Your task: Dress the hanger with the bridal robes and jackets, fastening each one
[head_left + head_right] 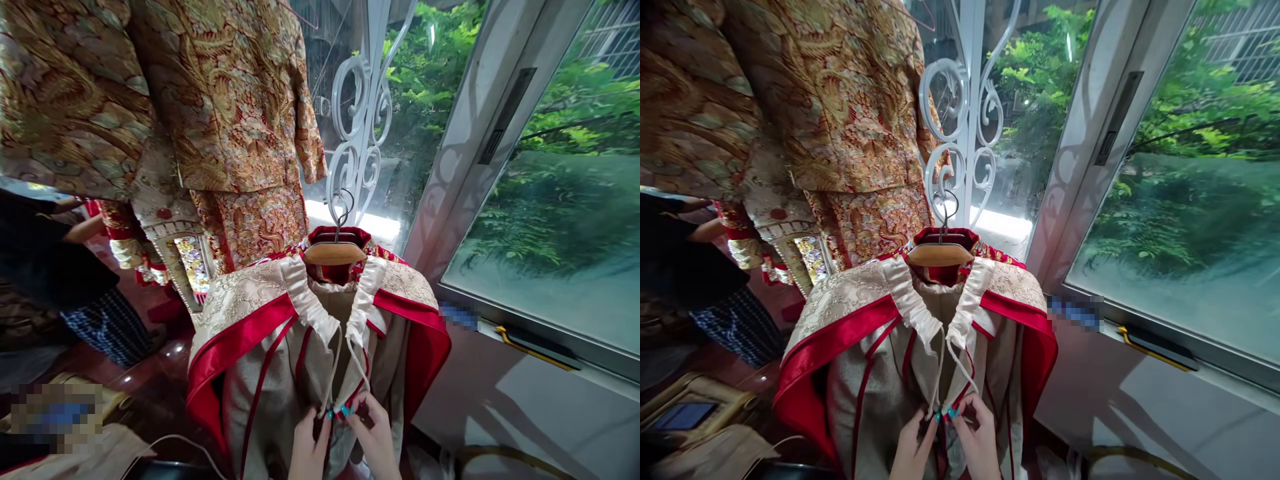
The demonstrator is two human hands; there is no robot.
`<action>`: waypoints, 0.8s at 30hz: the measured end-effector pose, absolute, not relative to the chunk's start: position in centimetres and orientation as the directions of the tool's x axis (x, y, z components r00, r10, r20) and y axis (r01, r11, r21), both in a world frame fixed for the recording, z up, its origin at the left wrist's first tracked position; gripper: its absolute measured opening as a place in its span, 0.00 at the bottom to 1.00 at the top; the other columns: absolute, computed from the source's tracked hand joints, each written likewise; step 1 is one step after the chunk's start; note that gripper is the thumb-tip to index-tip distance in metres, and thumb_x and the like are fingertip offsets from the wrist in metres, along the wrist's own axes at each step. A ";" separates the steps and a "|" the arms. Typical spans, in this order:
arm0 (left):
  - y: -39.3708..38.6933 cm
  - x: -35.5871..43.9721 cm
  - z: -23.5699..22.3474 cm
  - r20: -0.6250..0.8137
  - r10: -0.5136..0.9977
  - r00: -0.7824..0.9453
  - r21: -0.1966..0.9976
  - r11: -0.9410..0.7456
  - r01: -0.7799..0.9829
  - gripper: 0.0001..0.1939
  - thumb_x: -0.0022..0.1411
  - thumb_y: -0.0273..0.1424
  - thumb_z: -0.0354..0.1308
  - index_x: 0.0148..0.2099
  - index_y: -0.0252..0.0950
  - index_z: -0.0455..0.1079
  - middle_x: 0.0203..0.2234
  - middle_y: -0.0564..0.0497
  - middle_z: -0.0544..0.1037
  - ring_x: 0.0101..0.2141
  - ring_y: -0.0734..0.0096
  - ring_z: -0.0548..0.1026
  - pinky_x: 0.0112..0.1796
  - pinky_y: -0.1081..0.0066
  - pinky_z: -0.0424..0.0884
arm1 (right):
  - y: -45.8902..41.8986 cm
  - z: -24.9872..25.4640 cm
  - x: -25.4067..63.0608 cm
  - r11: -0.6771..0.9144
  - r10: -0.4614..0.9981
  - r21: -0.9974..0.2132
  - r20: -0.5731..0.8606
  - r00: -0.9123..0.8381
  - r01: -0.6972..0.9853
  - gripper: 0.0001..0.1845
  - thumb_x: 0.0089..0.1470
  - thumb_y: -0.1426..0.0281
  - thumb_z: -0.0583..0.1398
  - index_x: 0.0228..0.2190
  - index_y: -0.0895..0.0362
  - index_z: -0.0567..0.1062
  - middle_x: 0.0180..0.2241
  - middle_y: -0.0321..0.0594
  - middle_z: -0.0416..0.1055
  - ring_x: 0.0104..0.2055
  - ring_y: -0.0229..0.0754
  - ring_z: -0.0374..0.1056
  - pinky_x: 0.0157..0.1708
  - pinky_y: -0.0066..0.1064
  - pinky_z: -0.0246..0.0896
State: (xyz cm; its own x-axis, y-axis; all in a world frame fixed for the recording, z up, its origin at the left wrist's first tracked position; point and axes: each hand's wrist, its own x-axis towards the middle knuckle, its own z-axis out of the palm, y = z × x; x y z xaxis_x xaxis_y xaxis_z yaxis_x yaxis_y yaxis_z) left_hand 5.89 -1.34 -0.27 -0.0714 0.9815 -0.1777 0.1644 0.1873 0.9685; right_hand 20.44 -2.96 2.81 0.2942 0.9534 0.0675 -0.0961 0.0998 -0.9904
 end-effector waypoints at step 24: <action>-1.8 5.0 3.4 -0.212 0.956 -0.202 0.973 0.226 0.050 0.28 0.44 0.57 0.59 0.31 0.35 0.72 0.25 0.46 0.77 0.33 0.57 0.76 0.35 0.64 0.74 | -3.5 -2.2 16.4 0.199 0.902 -0.849 0.354 0.247 0.489 0.06 0.54 0.69 0.58 0.29 0.55 0.76 0.26 0.42 0.76 0.27 0.45 0.73 0.29 0.30 0.65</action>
